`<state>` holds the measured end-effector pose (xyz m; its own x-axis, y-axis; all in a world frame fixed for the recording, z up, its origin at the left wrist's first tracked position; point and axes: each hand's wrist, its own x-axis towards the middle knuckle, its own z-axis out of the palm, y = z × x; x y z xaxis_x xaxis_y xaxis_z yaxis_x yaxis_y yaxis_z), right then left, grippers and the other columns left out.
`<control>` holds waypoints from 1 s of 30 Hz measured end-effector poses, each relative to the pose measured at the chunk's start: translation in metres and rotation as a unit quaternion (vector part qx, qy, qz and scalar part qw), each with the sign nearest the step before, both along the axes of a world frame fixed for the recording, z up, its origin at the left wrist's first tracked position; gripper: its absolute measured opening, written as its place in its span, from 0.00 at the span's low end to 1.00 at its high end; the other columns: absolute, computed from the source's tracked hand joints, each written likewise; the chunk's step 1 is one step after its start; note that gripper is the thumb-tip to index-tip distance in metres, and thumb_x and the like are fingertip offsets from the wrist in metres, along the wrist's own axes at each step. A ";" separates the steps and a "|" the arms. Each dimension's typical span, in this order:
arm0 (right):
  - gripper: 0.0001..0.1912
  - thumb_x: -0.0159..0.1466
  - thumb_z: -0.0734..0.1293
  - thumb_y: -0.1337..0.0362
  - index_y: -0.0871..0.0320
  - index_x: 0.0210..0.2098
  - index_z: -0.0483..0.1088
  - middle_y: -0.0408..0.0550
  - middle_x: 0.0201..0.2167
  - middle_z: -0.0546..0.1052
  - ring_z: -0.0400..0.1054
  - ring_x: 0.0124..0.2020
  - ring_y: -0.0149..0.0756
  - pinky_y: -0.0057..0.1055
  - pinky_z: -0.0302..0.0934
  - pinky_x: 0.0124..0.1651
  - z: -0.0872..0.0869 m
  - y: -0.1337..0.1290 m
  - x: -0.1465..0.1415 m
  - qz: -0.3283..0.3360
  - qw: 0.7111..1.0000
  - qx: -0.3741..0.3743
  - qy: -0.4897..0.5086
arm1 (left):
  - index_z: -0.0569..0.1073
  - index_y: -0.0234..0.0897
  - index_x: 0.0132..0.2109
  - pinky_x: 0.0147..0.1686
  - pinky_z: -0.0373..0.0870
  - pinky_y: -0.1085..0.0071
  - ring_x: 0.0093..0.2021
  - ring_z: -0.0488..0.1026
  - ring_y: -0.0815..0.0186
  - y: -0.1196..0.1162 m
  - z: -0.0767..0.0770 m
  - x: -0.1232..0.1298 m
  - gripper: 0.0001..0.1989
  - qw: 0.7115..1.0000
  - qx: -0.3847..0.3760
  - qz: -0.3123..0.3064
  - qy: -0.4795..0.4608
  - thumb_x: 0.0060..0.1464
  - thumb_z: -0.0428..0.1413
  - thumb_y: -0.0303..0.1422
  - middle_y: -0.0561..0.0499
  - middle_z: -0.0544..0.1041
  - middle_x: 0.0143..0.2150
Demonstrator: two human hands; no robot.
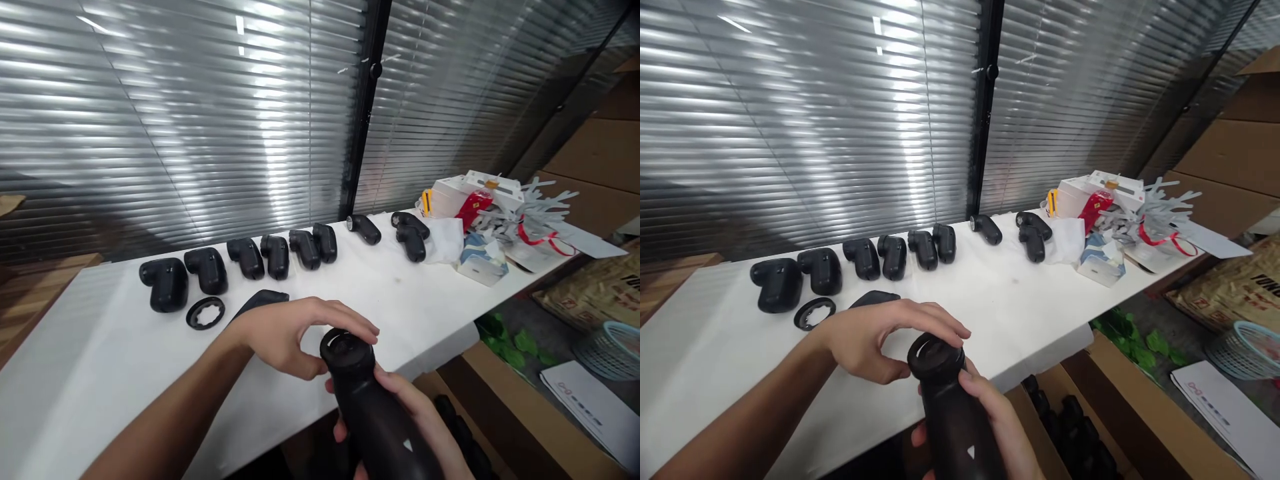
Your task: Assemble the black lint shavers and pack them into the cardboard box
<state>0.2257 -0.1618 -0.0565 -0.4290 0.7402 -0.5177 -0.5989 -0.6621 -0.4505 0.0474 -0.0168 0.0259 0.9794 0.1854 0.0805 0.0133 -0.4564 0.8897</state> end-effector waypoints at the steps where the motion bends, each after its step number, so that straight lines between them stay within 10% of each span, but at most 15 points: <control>1: 0.31 0.65 0.60 0.47 0.67 0.54 0.69 0.60 0.31 0.81 0.75 0.20 0.42 0.33 0.68 0.24 0.003 0.001 0.000 0.005 1.000 0.002 0.004 | 0.72 0.44 0.60 0.60 0.67 0.59 0.63 0.67 0.53 0.002 0.000 0.001 0.35 1.000 -0.011 -0.007 -0.003 0.44 0.55 0.17 0.47 0.71 0.62; 7: 0.31 0.68 0.56 0.49 0.70 0.55 0.71 0.65 0.32 0.80 0.77 0.32 0.49 0.40 0.72 0.29 0.018 0.002 0.001 0.012 1.000 -0.005 0.004 | 0.75 0.46 0.57 0.60 0.67 0.60 0.61 0.69 0.52 0.006 0.000 0.005 0.33 0.999 -0.032 -0.027 -0.014 0.45 0.58 0.16 0.49 0.71 0.63; 15: 0.31 0.66 0.59 0.47 0.62 0.60 0.62 0.60 0.31 0.81 0.74 0.18 0.42 0.33 0.67 0.24 0.024 0.004 -0.003 -0.028 0.999 -0.024 -0.029 | 0.72 0.50 0.60 0.60 0.62 0.61 0.58 0.70 0.56 -0.005 -0.003 0.013 0.24 0.992 0.107 0.065 -0.004 0.57 0.64 0.34 0.50 0.75 0.57; 20: 0.30 0.65 0.58 0.43 0.65 0.40 0.74 0.56 0.28 0.80 0.74 0.18 0.40 0.28 0.63 0.21 0.035 0.007 -0.010 -0.043 0.994 -0.099 -0.030 | 0.72 0.44 0.56 0.43 0.68 0.64 0.46 0.70 0.57 -0.019 -0.004 0.020 0.24 0.963 0.191 0.173 0.079 0.64 0.48 0.54 0.47 0.72 0.47; 24: 0.34 0.62 0.59 0.37 0.65 0.32 0.76 0.53 0.23 0.78 0.73 0.18 0.38 0.26 0.60 0.20 0.038 0.009 -0.013 -0.028 0.995 -0.089 -0.022 | 0.72 0.43 0.48 0.42 0.66 0.64 0.41 0.69 0.63 -0.025 0.002 0.021 0.26 0.952 0.175 0.229 0.101 0.71 0.32 0.46 0.51 0.70 0.43; 30: 0.37 0.60 0.59 0.35 0.66 0.31 0.78 0.53 0.27 0.79 0.74 0.20 0.36 0.26 0.60 0.21 0.037 0.012 -0.017 -0.009 0.997 -0.071 -0.008 | 0.72 0.42 0.43 0.42 0.66 0.68 0.44 0.71 0.65 -0.021 0.007 0.019 0.11 0.945 0.116 0.279 0.123 0.67 0.47 0.39 0.54 0.73 0.43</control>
